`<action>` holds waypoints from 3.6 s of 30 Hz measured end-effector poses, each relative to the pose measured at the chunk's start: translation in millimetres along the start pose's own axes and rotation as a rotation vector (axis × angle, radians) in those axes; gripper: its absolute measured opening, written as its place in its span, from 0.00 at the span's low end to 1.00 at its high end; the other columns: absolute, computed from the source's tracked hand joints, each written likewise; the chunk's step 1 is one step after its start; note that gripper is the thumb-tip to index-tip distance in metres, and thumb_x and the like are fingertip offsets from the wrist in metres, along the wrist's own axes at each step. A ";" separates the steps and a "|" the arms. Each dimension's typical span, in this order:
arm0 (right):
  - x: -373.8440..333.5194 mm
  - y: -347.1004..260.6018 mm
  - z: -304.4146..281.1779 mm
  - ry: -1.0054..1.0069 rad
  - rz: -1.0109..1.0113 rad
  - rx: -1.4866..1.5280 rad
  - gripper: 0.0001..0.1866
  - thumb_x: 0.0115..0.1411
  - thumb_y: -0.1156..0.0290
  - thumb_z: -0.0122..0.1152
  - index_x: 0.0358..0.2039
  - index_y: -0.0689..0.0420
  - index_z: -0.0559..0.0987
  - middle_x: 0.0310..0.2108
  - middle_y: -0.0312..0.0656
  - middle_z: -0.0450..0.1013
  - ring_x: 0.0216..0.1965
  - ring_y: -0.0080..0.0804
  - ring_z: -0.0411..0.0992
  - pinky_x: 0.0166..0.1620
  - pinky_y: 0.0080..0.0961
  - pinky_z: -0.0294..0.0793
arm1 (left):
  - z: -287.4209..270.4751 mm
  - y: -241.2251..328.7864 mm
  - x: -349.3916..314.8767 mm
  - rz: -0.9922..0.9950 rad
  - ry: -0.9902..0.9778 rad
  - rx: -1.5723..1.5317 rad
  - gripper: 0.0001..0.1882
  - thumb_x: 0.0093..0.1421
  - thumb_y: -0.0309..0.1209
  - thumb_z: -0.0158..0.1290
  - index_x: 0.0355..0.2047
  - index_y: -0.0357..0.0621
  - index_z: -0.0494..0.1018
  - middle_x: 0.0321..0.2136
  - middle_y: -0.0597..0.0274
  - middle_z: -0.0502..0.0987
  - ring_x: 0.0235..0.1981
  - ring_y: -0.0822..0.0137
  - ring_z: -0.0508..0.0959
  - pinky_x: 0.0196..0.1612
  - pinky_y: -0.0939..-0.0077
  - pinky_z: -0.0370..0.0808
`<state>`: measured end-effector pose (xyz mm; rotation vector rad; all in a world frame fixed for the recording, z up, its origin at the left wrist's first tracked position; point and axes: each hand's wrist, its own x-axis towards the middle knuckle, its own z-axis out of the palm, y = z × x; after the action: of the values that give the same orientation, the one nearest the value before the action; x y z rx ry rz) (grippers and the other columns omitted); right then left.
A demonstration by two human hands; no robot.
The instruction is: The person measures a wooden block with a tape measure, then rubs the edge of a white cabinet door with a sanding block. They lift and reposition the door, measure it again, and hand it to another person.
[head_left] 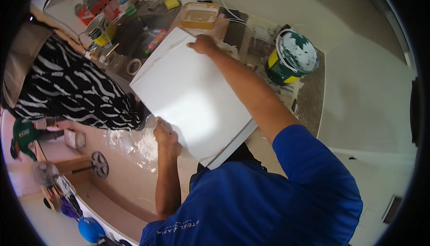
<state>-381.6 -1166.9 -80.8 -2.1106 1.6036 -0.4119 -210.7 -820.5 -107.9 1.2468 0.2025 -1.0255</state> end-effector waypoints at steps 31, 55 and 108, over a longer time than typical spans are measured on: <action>27.1 55.8 -49.5 0.115 -0.157 -0.025 0.28 0.56 0.45 0.69 0.51 0.49 0.84 0.40 0.53 0.82 0.45 0.51 0.80 0.51 0.47 0.76 | 50.3 -101.0 12.4 -0.070 -0.202 -0.193 0.29 0.76 0.48 0.41 0.66 0.38 0.64 0.65 0.51 0.68 0.66 0.50 0.68 0.69 0.48 0.64; -313.6 227.2 -241.0 0.619 0.511 1.201 0.21 0.66 0.65 0.56 0.54 0.66 0.72 0.42 0.53 0.79 0.26 0.44 0.82 0.25 0.32 0.84 | 69.3 -77.5 -9.5 -0.016 -0.172 0.030 0.30 0.77 0.47 0.34 0.67 0.36 0.62 0.67 0.49 0.66 0.67 0.48 0.67 0.70 0.48 0.62; -318.0 61.2 -82.3 -0.333 -0.731 0.519 0.40 0.75 0.37 0.28 0.61 0.58 0.77 0.61 0.49 0.72 0.66 0.49 0.65 0.69 0.47 0.59 | -55.8 -176.2 -148.3 -0.231 -0.504 0.762 0.32 0.72 0.56 0.47 0.59 0.41 0.74 0.43 0.52 0.84 0.37 0.64 0.83 0.44 0.64 0.82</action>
<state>-560.9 -889.3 -31.3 -2.1221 0.4320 -0.5861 -401.4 -687.8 -154.3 1.6026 -0.4919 -1.6680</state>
